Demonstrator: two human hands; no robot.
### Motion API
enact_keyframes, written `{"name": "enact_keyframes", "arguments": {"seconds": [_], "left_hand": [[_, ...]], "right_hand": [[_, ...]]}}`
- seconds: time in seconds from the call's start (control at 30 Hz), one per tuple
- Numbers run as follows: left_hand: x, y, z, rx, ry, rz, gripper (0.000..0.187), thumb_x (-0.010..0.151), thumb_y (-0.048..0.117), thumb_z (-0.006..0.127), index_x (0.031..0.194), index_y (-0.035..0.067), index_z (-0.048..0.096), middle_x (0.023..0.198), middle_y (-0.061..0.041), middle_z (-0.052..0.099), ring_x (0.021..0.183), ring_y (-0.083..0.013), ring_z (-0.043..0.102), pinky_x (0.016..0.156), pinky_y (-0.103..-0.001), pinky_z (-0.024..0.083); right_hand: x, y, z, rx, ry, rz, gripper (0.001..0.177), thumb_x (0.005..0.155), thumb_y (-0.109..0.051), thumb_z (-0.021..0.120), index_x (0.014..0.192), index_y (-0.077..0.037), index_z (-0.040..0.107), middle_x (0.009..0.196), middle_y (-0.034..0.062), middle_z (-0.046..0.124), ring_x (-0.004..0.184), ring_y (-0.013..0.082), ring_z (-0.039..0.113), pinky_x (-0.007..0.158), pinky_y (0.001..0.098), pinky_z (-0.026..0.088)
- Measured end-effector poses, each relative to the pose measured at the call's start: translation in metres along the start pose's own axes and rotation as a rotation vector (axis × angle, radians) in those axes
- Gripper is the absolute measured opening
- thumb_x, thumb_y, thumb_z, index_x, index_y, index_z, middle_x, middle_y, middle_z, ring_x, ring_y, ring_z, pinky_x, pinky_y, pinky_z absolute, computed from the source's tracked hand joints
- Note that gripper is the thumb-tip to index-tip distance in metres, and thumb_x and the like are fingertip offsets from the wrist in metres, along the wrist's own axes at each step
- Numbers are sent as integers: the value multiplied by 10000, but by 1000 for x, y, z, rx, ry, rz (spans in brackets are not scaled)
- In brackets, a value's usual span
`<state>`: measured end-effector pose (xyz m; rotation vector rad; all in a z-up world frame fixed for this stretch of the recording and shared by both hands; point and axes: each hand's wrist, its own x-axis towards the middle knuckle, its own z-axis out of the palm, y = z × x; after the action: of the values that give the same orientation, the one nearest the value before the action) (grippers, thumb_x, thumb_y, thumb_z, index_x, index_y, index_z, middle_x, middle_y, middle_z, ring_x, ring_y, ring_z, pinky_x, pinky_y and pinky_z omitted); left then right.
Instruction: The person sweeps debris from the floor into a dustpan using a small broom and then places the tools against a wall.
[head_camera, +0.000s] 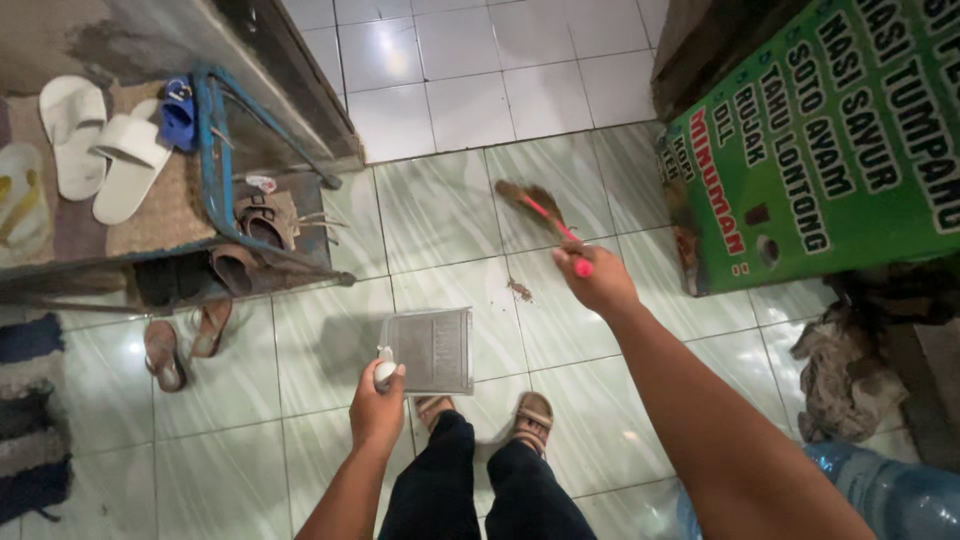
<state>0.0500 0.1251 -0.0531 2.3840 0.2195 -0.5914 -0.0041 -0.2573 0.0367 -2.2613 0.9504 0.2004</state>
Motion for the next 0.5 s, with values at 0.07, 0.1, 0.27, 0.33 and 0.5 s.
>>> {"name": "enact_keyframes", "arguments": {"seconds": [0.07, 0.1, 0.27, 0.33, 0.5], "left_hand": [[-13, 1, 10, -32, 15, -9, 564, 890, 487, 699, 1353, 176, 616, 1191, -140, 733, 1085, -313, 710, 930, -408, 539], [-18, 0, 15, -48, 23, -14, 566, 889, 487, 699, 1351, 171, 612, 1190, -138, 733, 1082, -306, 713, 927, -405, 540], [-38, -8, 32, -80, 101, -39, 526, 901, 473, 694, 1323, 164, 639, 1177, -123, 730, 1061, -309, 700, 907, -405, 533], [-45, -7, 42, -111, 95, -69, 517, 907, 475, 683, 1317, 164, 636, 1109, -114, 748, 1001, -293, 723, 890, -399, 538], [-63, -12, 59, -177, 74, -155, 505, 917, 493, 658, 1301, 166, 634, 960, -81, 777, 860, -252, 765, 842, -390, 558]], "right_hand": [[2, 24, 3, 25, 124, -43, 460, 989, -488, 567, 1257, -140, 703, 1082, 232, 719, 1054, 415, 663, 912, 494, 522], [5, 35, 5, 2, 183, -140, 430, 999, -449, 563, 1220, -115, 718, 1083, 228, 715, 1036, 421, 661, 884, 503, 519], [-13, 77, 8, -207, -30, -436, 343, 934, -346, 594, 1123, -101, 741, 1035, 171, 734, 902, 376, 708, 837, 471, 563], [-36, 87, 3, -233, -136, -587, 336, 897, -329, 636, 1102, -83, 735, 978, 154, 746, 907, 340, 721, 845, 438, 584], [-99, 83, -28, -238, -231, -461, 299, 847, -259, 638, 1052, -74, 753, 971, 132, 743, 888, 349, 710, 842, 443, 566]]}}
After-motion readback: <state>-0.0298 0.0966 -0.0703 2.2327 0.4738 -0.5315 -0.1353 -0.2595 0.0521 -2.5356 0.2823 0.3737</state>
